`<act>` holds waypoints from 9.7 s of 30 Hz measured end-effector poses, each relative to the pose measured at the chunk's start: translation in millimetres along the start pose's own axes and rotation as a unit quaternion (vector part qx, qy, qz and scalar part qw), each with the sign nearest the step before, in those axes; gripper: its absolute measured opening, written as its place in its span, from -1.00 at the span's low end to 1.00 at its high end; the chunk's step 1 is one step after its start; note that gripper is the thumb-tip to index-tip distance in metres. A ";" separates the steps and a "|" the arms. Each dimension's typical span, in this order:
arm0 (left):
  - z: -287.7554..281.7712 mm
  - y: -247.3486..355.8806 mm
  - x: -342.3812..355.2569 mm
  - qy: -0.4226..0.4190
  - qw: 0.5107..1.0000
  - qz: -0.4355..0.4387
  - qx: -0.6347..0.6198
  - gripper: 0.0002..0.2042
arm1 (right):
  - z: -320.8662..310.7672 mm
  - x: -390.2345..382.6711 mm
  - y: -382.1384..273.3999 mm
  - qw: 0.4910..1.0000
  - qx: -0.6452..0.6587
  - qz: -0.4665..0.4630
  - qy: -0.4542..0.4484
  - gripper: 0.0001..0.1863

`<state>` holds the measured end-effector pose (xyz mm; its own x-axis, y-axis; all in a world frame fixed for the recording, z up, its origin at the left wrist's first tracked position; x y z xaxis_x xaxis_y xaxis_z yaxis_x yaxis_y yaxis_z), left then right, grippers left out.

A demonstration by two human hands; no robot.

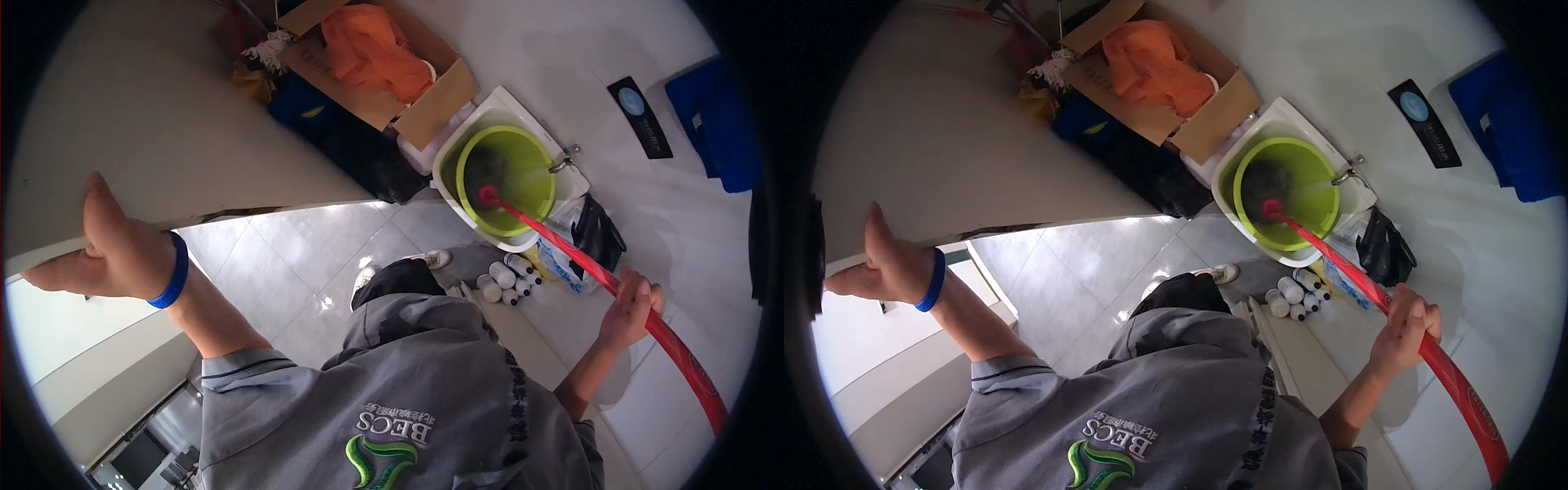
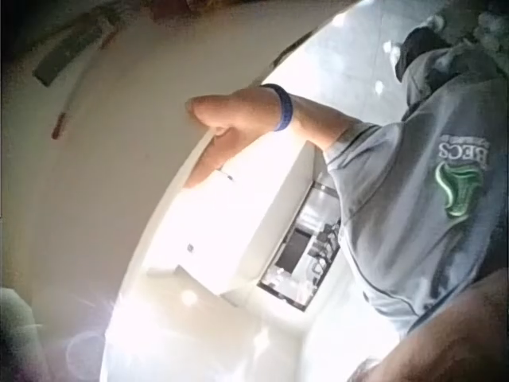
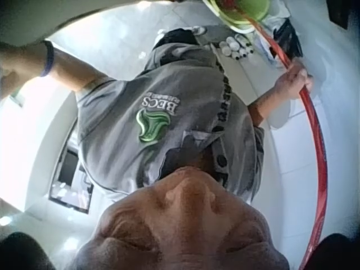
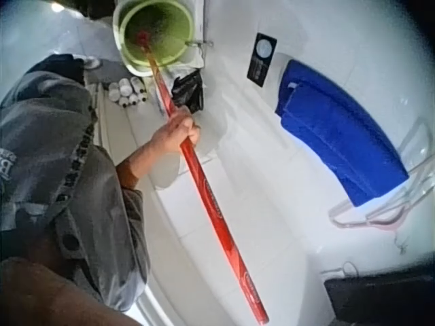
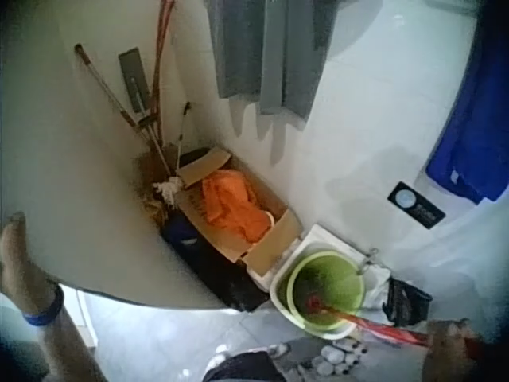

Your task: Mopping the floor in a public restroom and cleaning the mop in a bucket.

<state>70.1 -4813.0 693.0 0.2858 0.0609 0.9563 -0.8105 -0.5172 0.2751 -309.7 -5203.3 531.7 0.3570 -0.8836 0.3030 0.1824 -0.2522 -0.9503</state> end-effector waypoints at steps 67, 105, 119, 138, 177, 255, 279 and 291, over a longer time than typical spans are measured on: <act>-5.4 -10.1 -12.8 -0.053 0.992 -0.034 0.106 -0.53 | -24.4 112.0 -104.2 0.951 0.040 -0.009 0.307 -0.52; -2.7 -1.0 -7.7 -0.032 0.993 -0.020 0.112 -0.49 | 35.3 87.6 -15.8 0.993 0.106 -0.021 0.054 -0.64; 3.8 12.7 1.9 -0.061 0.997 -0.004 0.043 -0.54 | -34.8 36.9 148.8 0.957 0.117 0.165 0.208 -0.68; 1.3 11.4 -0.8 -0.038 0.998 -0.002 0.054 -0.59 | 20.3 89.2 -15.4 0.982 0.148 -0.012 0.113 -0.59; -8.5 2.4 -5.2 -0.010 0.997 0.010 0.077 -0.47 | -19.0 20.5 128.7 0.985 0.050 0.044 0.157 -0.67; -26.0 -22.1 -20.4 0.046 0.996 -0.031 0.068 -0.63 | 50.1 125.5 28.2 0.993 0.081 0.064 0.048 -0.57; -11.6 -4.4 -14.5 -0.028 0.992 -0.005 0.124 -0.55 | 81.1 129.8 5.7 0.981 0.137 0.107 -0.089 -0.75; -8.1 0.7 -11.3 0.069 0.997 -0.022 0.021 -0.54 | 46.8 124.2 29.8 0.990 0.127 0.019 0.058 -0.66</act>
<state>62.2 -4807.1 683.2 0.2453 0.1998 0.9487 -0.7756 -0.5466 0.3156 -217.1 -5302.1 544.3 0.2639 -0.9335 0.2428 0.3999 -0.1232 -0.9082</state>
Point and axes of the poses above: each hand's wrist, its own x-axis towards the middle knuckle, its own z-axis out of the palm, y = z × x, the point moved 8 cm from there along x, towards the middle knuckle, and after that the axes turned 2 degrees about z, right-handed, at the moved point
